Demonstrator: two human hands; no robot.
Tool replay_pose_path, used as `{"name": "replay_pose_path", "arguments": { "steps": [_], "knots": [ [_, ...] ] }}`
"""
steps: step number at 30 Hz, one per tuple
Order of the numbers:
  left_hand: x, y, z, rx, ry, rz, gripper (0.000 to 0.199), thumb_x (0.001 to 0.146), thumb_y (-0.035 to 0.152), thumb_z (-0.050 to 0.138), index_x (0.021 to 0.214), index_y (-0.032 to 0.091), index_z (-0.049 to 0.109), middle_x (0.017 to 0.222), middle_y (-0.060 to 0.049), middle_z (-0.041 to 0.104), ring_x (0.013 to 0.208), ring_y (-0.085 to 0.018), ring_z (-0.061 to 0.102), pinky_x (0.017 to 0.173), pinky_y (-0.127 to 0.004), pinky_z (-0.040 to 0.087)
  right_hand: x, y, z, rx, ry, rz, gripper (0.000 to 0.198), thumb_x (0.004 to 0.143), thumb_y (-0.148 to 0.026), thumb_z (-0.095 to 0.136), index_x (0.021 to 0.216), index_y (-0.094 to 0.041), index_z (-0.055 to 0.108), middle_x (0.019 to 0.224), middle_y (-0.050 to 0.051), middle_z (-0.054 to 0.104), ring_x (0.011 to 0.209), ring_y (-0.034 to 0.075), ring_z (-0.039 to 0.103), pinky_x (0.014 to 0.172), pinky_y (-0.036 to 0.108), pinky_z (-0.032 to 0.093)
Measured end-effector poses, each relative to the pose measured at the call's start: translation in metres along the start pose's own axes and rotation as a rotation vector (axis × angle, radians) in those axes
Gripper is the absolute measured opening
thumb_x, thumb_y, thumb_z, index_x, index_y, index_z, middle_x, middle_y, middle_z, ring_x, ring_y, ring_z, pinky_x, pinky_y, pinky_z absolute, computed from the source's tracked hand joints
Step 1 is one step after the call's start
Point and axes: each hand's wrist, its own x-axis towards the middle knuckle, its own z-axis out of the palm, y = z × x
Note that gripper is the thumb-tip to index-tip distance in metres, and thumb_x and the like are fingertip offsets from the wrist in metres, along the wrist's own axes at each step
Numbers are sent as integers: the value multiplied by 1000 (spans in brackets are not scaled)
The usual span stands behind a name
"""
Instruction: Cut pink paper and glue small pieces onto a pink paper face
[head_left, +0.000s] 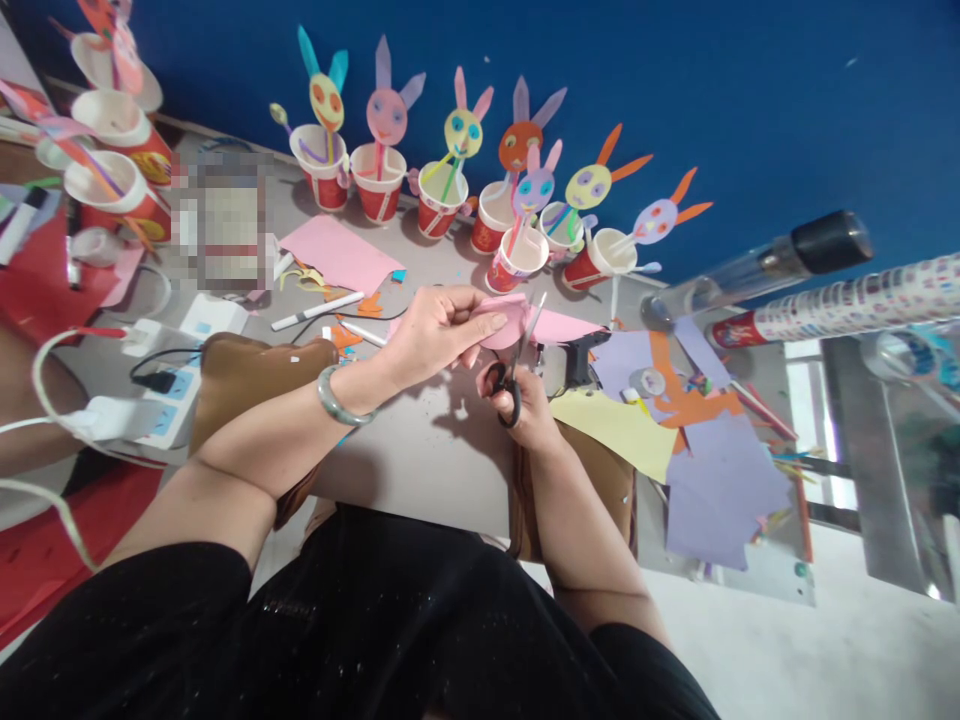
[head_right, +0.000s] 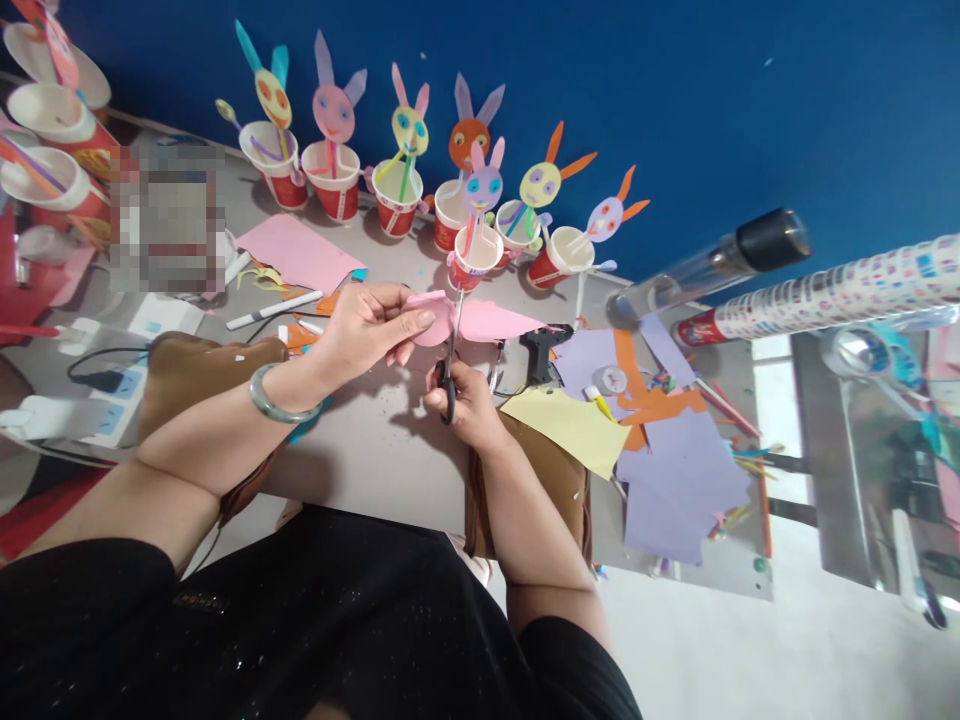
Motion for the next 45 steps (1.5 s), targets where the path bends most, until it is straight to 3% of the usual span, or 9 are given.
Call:
{"name": "replay_pose_path", "arguments": {
  "steps": [23,30,45],
  "knots": [
    [0,0,-5,43,-8,-29,58,79,72,79,75,15,66,44,4,57,36,-4,43,38,-20,29,-1,5,-4,-17,43,12,74,65,-93,71,67,-20,55,63,-1,55,57,12,44,56,29,34],
    [1,5,-8,72,-24,-36,54,85,66,78,68,17,59,43,4,55,36,-4,41,39,-20,28,0,1,-5,-30,34,15,75,65,-93,70,66,-21,54,60,-1,54,57,12,44,55,28,33],
    [2,11,-9,109,-20,-8,52,84,63,79,68,17,61,41,6,50,36,-3,36,39,-21,25,0,0,-5,-20,22,34,73,64,-91,74,64,-20,58,60,-1,54,56,11,42,56,29,34]
  ]
}}
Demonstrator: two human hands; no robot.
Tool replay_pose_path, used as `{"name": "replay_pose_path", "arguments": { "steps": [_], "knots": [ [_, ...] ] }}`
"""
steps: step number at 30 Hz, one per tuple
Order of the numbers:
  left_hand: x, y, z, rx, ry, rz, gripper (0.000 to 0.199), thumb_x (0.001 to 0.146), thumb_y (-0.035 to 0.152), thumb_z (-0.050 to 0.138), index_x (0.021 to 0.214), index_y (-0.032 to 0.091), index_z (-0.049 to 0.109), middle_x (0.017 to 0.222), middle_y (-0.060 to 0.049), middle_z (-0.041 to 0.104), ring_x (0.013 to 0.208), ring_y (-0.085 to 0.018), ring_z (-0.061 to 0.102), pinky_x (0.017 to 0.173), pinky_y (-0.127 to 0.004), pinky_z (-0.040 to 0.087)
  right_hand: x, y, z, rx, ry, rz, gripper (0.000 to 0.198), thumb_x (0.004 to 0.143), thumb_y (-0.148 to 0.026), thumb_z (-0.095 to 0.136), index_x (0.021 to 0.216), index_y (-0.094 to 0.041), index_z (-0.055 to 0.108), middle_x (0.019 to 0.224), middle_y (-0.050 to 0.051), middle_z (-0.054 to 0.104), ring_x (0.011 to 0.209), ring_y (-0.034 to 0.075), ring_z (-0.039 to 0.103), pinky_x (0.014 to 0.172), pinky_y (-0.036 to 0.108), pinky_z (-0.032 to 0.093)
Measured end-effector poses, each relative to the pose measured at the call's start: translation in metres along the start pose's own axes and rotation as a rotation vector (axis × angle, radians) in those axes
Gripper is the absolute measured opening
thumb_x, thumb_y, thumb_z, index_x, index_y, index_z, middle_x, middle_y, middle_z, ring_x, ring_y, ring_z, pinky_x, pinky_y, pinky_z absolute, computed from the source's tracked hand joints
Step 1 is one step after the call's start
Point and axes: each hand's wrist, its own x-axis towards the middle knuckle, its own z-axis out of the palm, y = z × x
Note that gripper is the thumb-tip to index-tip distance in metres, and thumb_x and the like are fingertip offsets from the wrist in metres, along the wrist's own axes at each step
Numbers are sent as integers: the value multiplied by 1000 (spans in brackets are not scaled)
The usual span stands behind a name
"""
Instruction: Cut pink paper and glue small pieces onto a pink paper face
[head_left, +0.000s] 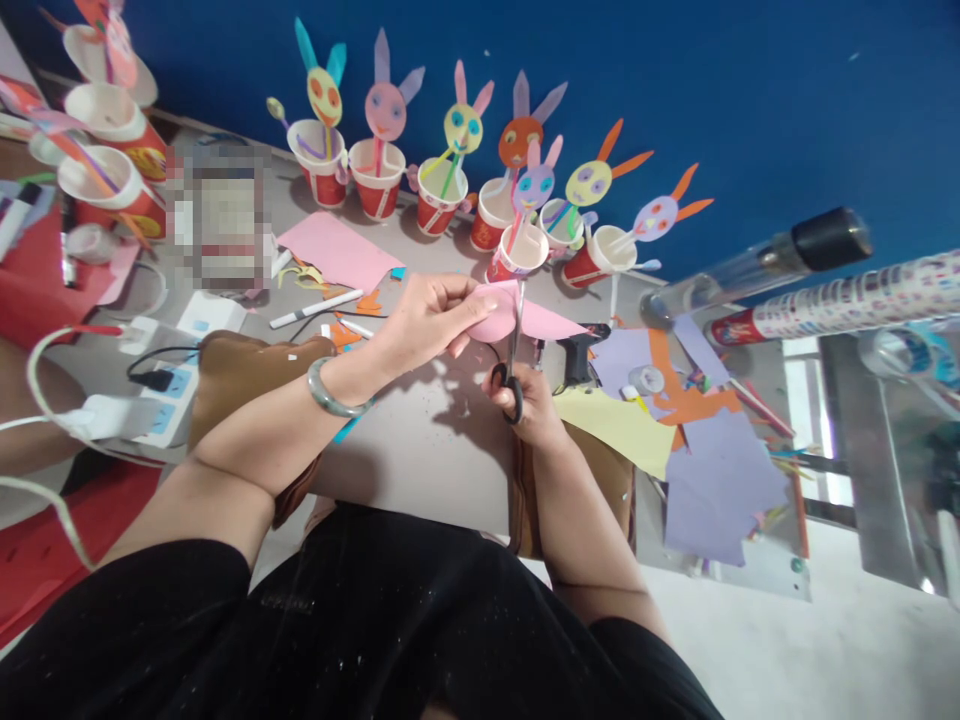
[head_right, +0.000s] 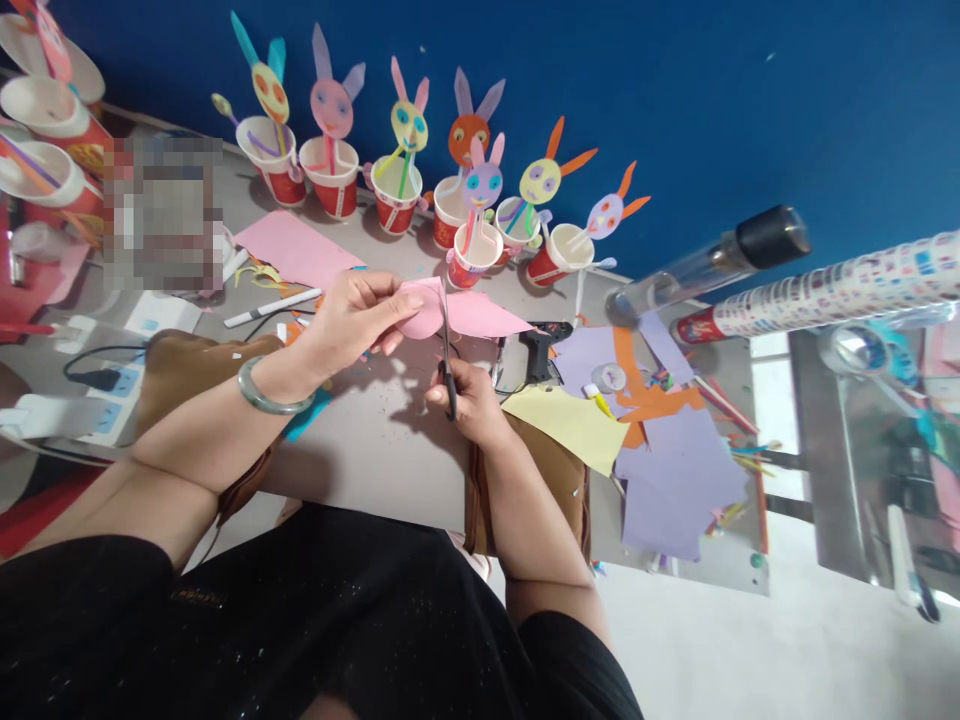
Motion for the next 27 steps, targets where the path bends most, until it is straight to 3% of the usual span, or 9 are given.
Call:
{"name": "replay_pose_path", "arguments": {
  "steps": [13,27],
  "knots": [
    [1,-2,-6,108,-94,39,44,90,50,76,66,17,59,42,6,50,36,-4,39,39,-21,24,0,-4,0,0,-38,43,75,62,-93,73,65,-20,57,60,-1,52,57,12,42,54,28,33],
    [1,2,-8,134,-63,1,35,90,32,72,62,18,54,42,6,49,37,-4,41,40,-20,27,0,-7,0,25,-40,23,73,62,-90,76,64,-19,59,57,0,56,52,12,44,51,28,33]
  ]
}}
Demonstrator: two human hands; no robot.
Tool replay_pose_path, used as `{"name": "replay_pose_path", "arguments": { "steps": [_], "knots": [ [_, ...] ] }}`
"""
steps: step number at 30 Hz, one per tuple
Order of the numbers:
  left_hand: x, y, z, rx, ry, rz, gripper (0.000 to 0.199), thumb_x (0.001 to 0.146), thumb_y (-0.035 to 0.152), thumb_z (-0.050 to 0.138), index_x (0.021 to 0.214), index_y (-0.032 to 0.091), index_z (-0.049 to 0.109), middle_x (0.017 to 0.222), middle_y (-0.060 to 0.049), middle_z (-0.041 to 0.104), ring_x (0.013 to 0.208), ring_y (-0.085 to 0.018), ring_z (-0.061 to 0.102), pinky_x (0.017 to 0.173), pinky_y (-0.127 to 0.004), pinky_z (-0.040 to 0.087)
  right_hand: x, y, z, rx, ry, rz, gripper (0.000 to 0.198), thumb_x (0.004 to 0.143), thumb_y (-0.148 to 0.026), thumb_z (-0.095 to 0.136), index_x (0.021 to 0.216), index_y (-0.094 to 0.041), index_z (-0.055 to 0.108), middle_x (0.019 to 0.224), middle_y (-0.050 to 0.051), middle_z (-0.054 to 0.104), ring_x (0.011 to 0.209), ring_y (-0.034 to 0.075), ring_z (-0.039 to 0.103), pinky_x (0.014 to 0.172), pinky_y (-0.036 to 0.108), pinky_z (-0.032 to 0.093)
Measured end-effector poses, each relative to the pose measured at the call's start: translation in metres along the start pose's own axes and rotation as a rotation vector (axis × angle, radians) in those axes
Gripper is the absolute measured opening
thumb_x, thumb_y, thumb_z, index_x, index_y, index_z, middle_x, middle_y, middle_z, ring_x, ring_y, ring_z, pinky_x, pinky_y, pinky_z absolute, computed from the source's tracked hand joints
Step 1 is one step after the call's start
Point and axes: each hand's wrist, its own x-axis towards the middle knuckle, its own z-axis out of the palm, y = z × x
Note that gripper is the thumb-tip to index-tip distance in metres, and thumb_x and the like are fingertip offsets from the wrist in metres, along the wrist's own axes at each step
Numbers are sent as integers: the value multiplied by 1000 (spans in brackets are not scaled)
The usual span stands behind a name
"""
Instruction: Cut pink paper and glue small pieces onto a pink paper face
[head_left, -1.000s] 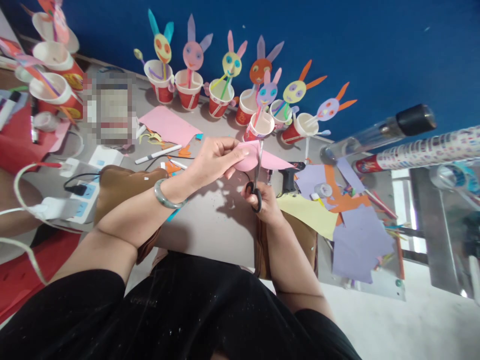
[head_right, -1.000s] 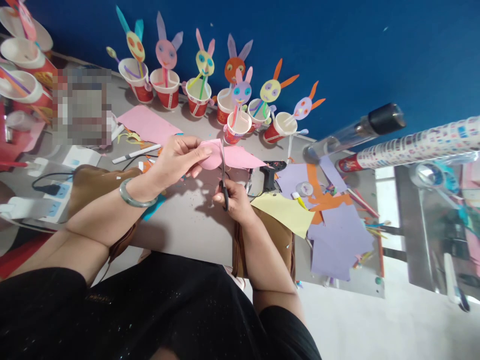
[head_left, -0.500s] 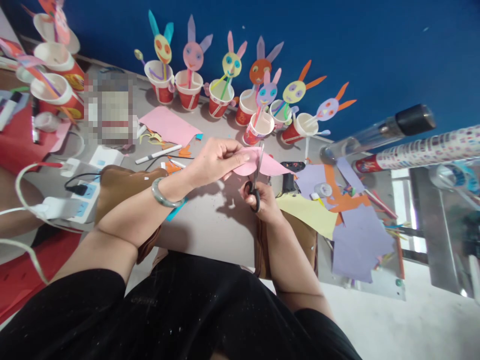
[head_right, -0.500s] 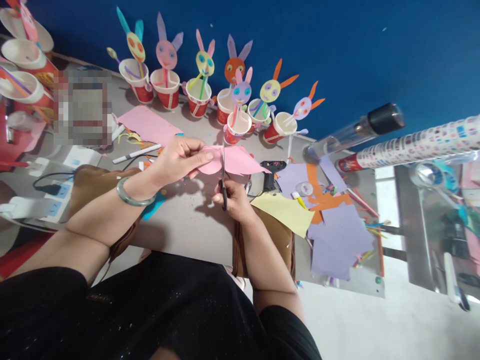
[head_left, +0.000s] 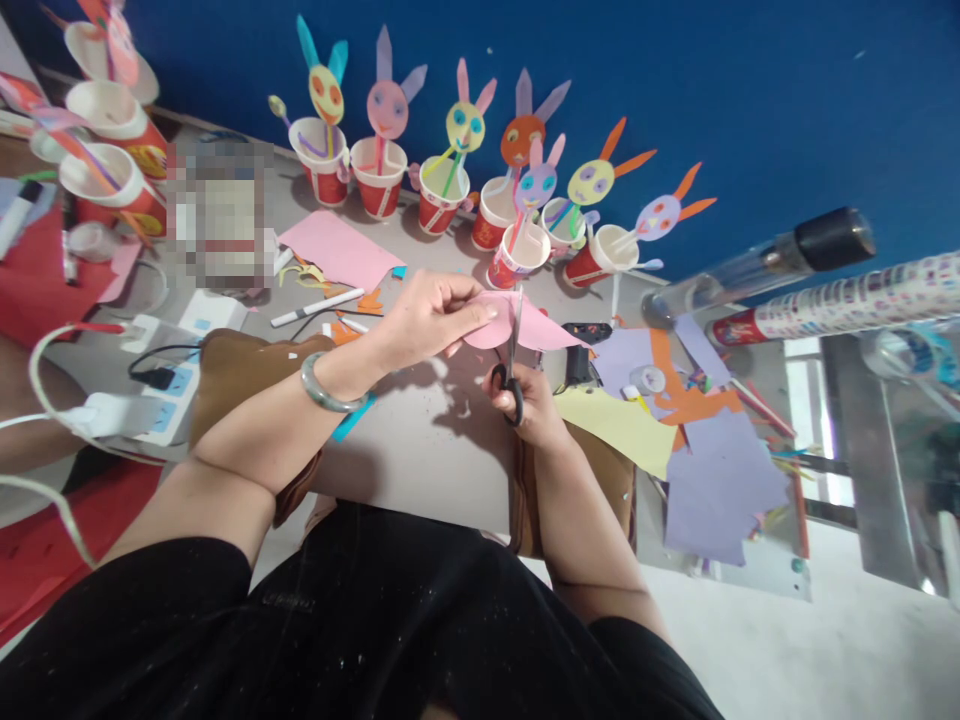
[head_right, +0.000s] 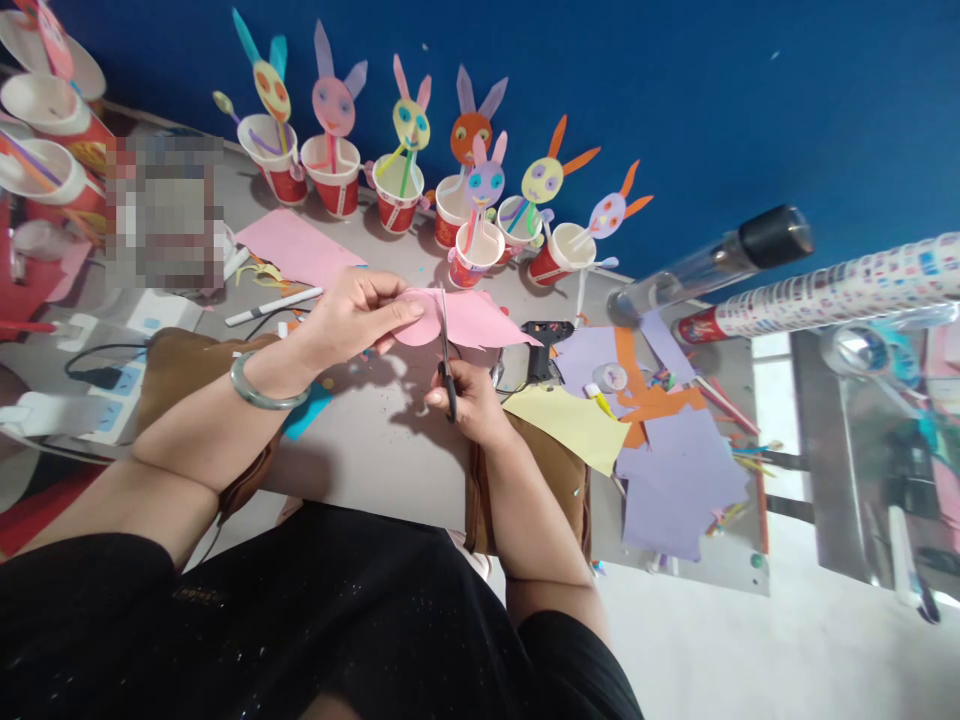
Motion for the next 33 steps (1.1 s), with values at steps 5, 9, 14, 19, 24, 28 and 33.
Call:
{"name": "replay_pose_path", "arguments": {
  "steps": [5,9,14,19,24,28,33],
  "knots": [
    [0,2,0,6,-1,13,31,90,27,69,64,19,55,43,7,49,36,-4,40,39,-19,27,0,-1,1,-14,-2,16,74,62,-92,74,65,-19,61,57,0,56,53,12,43,51,28,34],
    [0,2,-1,20,-8,6,31,90,26,68,63,19,54,43,7,50,36,-4,40,40,-19,28,0,-1,1,-14,-5,38,75,59,-93,75,64,-19,59,57,-1,56,53,11,42,52,28,33],
    [0,2,-2,49,-53,2,31,90,23,64,62,20,52,42,6,50,36,-4,39,41,-20,28,0,-1,1,-6,-28,58,76,58,-93,75,62,-19,56,58,-1,53,54,11,41,53,27,32],
    [1,2,-4,81,-68,2,32,89,24,65,61,20,50,42,6,50,37,-4,40,41,-19,27,-1,1,1,-4,-36,61,75,60,-93,75,64,-20,58,58,-2,53,54,11,40,54,28,32],
    [1,1,-6,86,-56,9,31,90,24,66,62,19,52,43,6,50,37,-4,41,41,-19,28,-1,1,1,-14,-27,45,75,60,-93,74,65,-19,60,57,-1,55,53,11,41,52,28,32],
    [0,1,-6,97,-41,16,32,90,26,67,62,20,52,43,6,50,38,-6,44,41,-20,29,-1,-1,0,-10,-35,42,74,61,-92,75,66,-19,61,57,-1,56,53,12,43,52,28,33],
    [0,1,-7,92,-33,10,31,89,25,68,63,19,53,43,6,51,37,-5,43,41,-19,29,-1,-1,0,-14,-35,52,75,61,-93,74,65,-20,60,58,0,56,53,11,41,52,28,33]
  ]
}}
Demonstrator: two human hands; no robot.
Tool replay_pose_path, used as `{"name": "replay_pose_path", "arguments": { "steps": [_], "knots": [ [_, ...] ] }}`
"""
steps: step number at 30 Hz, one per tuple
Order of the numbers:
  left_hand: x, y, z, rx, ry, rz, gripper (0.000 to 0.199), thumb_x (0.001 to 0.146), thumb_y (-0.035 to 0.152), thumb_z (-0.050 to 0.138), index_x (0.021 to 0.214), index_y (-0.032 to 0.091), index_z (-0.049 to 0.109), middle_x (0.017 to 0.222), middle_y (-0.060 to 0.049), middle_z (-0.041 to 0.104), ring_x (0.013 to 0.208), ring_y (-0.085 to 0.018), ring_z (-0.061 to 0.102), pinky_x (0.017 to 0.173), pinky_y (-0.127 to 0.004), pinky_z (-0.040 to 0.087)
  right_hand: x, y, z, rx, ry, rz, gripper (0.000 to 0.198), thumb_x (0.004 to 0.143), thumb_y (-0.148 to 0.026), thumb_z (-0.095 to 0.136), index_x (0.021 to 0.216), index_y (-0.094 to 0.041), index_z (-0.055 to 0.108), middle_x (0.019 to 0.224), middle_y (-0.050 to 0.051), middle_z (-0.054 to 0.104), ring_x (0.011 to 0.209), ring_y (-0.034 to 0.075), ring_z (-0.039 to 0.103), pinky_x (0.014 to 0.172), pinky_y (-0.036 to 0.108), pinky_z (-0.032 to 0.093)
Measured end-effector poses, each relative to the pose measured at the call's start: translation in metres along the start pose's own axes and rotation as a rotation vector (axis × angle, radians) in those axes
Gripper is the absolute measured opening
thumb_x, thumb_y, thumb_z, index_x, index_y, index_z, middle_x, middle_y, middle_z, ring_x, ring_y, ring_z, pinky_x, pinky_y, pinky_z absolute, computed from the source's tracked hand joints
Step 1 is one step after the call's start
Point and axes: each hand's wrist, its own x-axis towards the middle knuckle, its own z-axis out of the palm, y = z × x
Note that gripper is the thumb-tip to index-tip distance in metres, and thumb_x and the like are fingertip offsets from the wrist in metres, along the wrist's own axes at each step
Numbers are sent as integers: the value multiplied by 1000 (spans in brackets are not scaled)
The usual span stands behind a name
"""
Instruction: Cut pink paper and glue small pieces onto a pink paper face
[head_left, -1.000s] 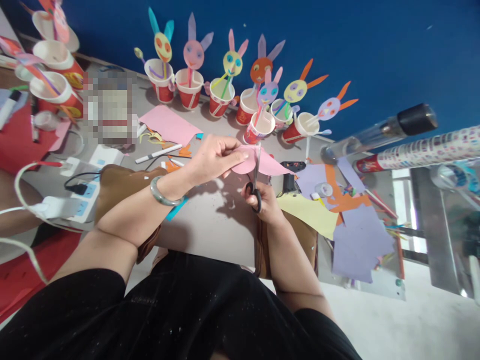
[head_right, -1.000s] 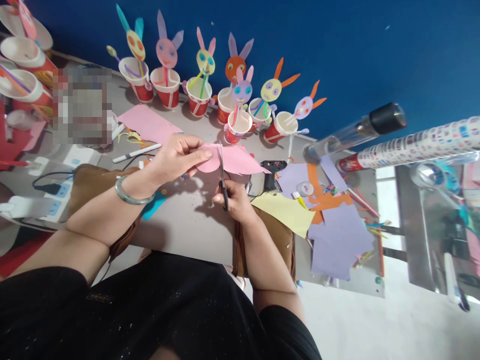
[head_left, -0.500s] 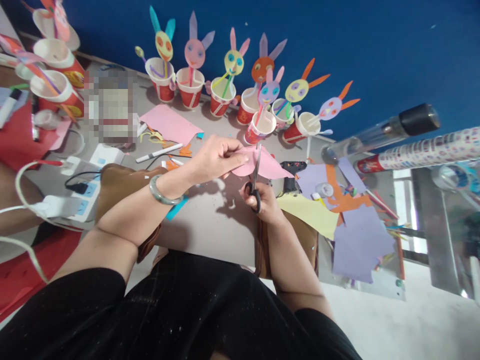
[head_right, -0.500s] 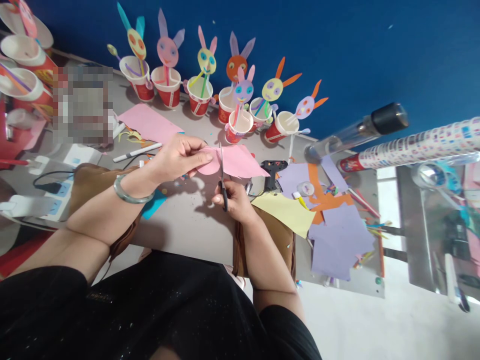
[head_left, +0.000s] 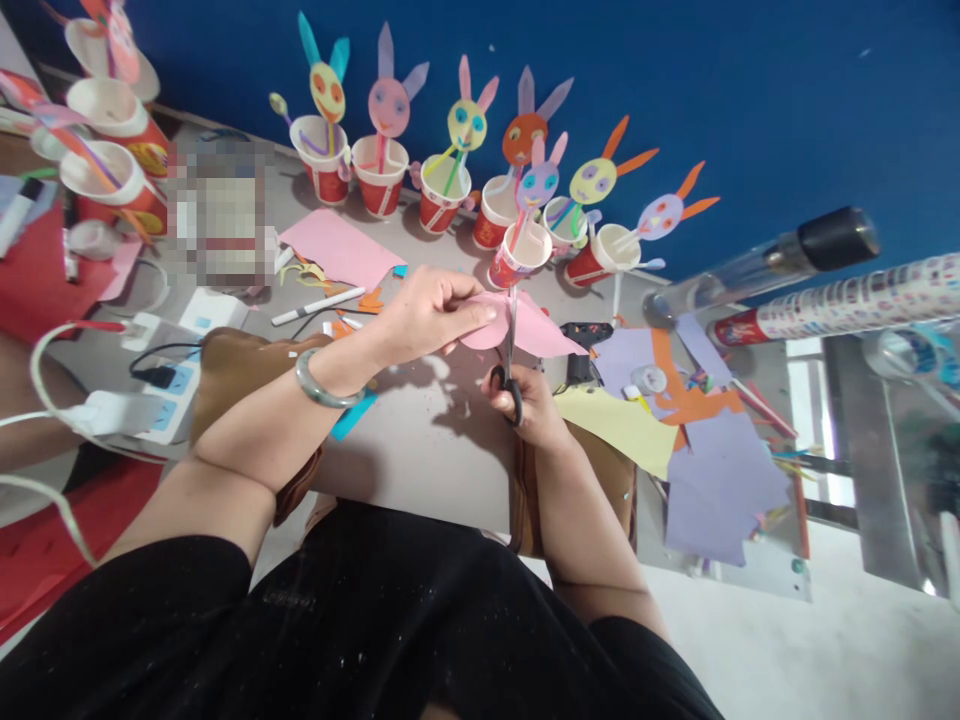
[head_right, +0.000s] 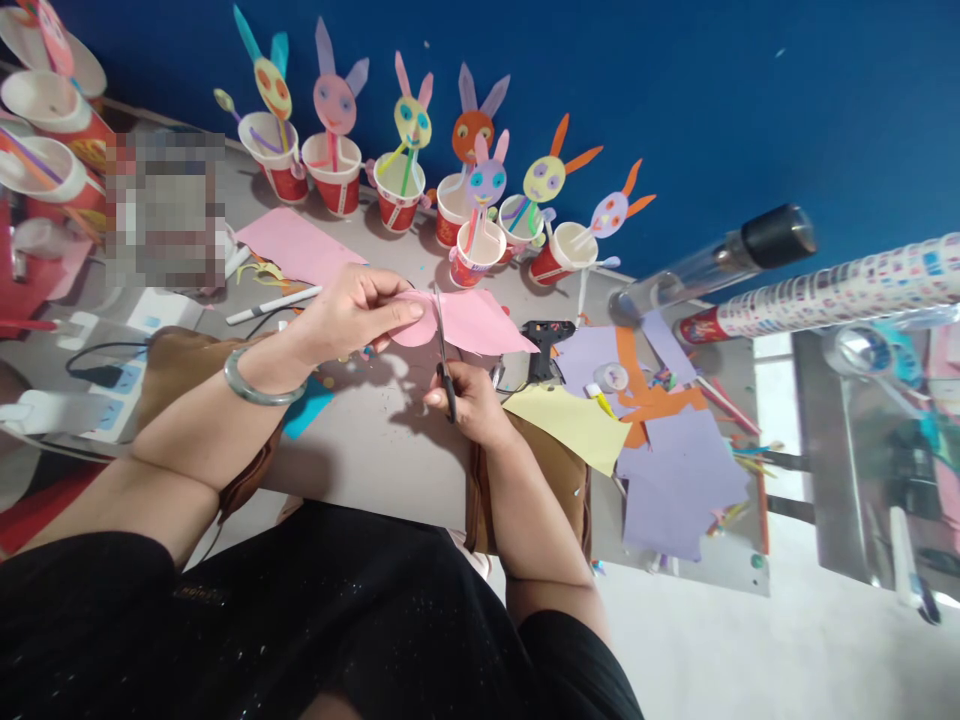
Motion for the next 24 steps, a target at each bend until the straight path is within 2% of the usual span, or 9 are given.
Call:
{"name": "replay_pose_path", "arguments": {
  "steps": [9,19,24],
  "knots": [
    [1,4,-1,-4,-85,20,36,88,19,66,56,19,48,44,6,49,39,-3,43,43,-19,30,0,3,0,24,-58,45,74,60,-90,77,64,-19,55,61,-1,52,56,10,38,53,27,30],
    [0,4,-4,41,-70,13,32,86,18,64,59,20,48,45,6,49,39,-5,43,42,-19,29,0,1,-1,26,-62,30,73,61,-90,77,63,-19,60,55,-1,50,52,11,40,49,27,30],
    [1,4,-5,43,-50,8,27,89,19,63,63,19,54,45,6,51,39,-6,44,42,-20,31,0,2,-2,15,-67,16,72,63,-89,76,64,-19,60,54,-2,49,50,10,37,49,27,29]
  ]
}}
